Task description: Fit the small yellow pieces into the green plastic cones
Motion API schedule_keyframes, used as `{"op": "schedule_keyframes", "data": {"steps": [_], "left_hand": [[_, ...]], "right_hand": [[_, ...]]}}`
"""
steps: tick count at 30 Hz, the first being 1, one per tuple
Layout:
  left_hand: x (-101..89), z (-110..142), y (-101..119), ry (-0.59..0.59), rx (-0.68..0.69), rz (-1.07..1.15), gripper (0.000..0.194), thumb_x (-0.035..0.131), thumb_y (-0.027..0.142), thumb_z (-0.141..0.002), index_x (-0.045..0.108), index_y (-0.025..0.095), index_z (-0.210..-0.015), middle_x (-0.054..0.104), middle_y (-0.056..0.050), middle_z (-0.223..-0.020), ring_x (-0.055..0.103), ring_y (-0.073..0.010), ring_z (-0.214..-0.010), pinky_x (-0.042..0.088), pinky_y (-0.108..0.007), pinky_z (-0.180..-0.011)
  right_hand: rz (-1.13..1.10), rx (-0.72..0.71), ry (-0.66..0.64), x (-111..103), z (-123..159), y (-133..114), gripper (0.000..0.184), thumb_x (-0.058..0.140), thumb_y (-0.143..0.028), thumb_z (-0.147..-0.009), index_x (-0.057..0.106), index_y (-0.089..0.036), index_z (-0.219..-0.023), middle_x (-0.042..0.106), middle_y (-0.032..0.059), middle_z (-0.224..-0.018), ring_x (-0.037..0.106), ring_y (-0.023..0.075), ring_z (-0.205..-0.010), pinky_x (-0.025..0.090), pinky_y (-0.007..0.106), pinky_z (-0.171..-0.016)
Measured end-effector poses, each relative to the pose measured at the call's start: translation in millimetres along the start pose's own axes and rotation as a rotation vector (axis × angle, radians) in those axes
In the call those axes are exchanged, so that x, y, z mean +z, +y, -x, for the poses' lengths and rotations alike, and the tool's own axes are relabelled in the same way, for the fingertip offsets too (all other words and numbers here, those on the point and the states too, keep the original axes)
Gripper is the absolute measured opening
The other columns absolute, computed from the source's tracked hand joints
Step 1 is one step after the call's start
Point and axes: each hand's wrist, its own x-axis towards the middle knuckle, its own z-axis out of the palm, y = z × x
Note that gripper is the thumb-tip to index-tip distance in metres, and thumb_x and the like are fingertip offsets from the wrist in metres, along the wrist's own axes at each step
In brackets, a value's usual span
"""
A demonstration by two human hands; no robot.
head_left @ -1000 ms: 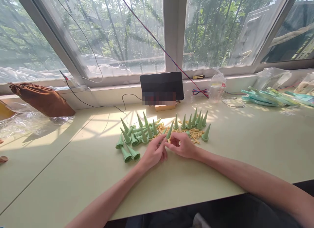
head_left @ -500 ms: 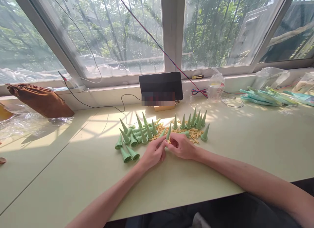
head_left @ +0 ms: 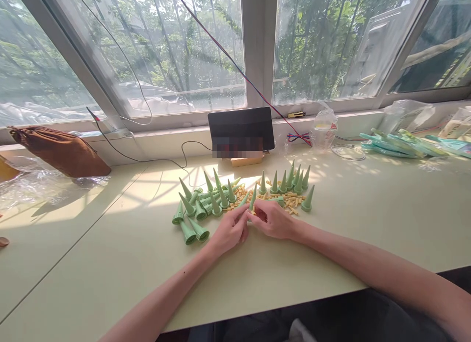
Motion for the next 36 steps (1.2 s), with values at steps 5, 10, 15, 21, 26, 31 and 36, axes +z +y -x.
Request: {"op": "schedule_keyframes", "data": {"steps": [5,10,15,21,26,31,36], "left_hand": [[0.0,0.0,-1.4,0.0,-0.001,-0.003,0.029,0.038,0.038,-0.099,0.06,0.018,-0.099,0.043,0.007,-0.045,0.039,-0.0085,-0.039,0.032,-0.02,-0.042],[0.1,-0.3,-0.9,0.003,-0.002,-0.007,0.031,0.038,0.038,-0.099,0.061,0.018,-0.103,0.042,0.007,-0.045,0.039,-0.0086,-0.039,0.032,-0.02,-0.042],[0.7,-0.2,0.8,0.011,-0.008,0.005,0.033,0.04,0.041,-0.098,0.061,0.017,-0.102,0.044,0.006,-0.045,0.04,-0.0092,-0.039,0.033,-0.02,-0.041],[2.5,-0.8,-0.7,0.067,-0.034,0.023,0.03,0.044,0.044,-0.096,0.06,0.018,-0.096,0.046,0.006,-0.045,0.045,-0.0105,-0.04,0.036,-0.02,-0.041],[3.1,-0.2,6.8,0.168,-0.028,0.011,0.03,0.049,0.045,-0.093,0.061,0.018,-0.097,0.049,0.005,-0.051,0.046,-0.0096,-0.041,0.038,-0.021,-0.041],[1.5,2.0,11.4,0.259,-0.039,0.002,0.027,0.057,0.044,-0.089,0.061,0.018,-0.098,0.055,0.003,-0.061,0.045,-0.0083,-0.043,0.038,-0.021,-0.042],[2.2,4.1,11.6,0.293,-0.051,-0.085,0.028,0.059,0.045,-0.088,0.059,0.02,-0.099,0.044,0.007,-0.048,0.043,-0.0096,-0.043,0.035,-0.02,-0.042]], "right_hand": [[-0.005,-0.008,-0.004,-1.0,-0.1,-1.1,0.032,0.051,-0.03,-0.091,0.032,-0.02,-0.068,0.039,-0.0059,-0.058,0.033,0.0081,-0.051,0.027,0.023,-0.052],[-0.009,-0.011,-0.005,-1.0,-0.6,-0.5,0.032,0.051,-0.03,-0.091,0.032,-0.021,-0.068,0.038,-0.0061,-0.058,0.032,0.008,-0.051,0.026,0.023,-0.052],[-0.008,-0.001,-0.005,-0.5,-0.6,-0.9,0.032,0.051,-0.031,-0.091,0.032,-0.021,-0.067,0.039,-0.006,-0.057,0.032,0.008,-0.051,0.027,0.023,-0.052],[0.008,-0.009,0.003,0.3,-0.4,-0.8,0.03,0.052,-0.03,-0.089,0.035,-0.02,-0.066,0.042,-0.0053,-0.058,0.034,0.0081,-0.052,0.028,0.022,-0.052],[0.005,-0.021,0.044,-1.1,-1.1,-0.7,0.032,0.052,-0.032,-0.091,0.035,-0.02,-0.067,0.04,-0.006,-0.058,0.032,0.0076,-0.051,0.027,0.022,-0.052],[0.022,-0.02,0.064,-2.0,-1.6,0.4,0.035,0.051,-0.035,-0.093,0.036,-0.02,-0.065,0.04,-0.0055,-0.058,0.031,0.0078,-0.051,0.027,0.023,-0.052],[0.031,-0.02,0.09,-5.0,-2.7,6.0,0.038,0.043,-0.038,-0.098,0.036,-0.02,-0.065,0.038,-0.0049,-0.058,0.032,0.009,-0.052,0.027,0.023,-0.053]]}}
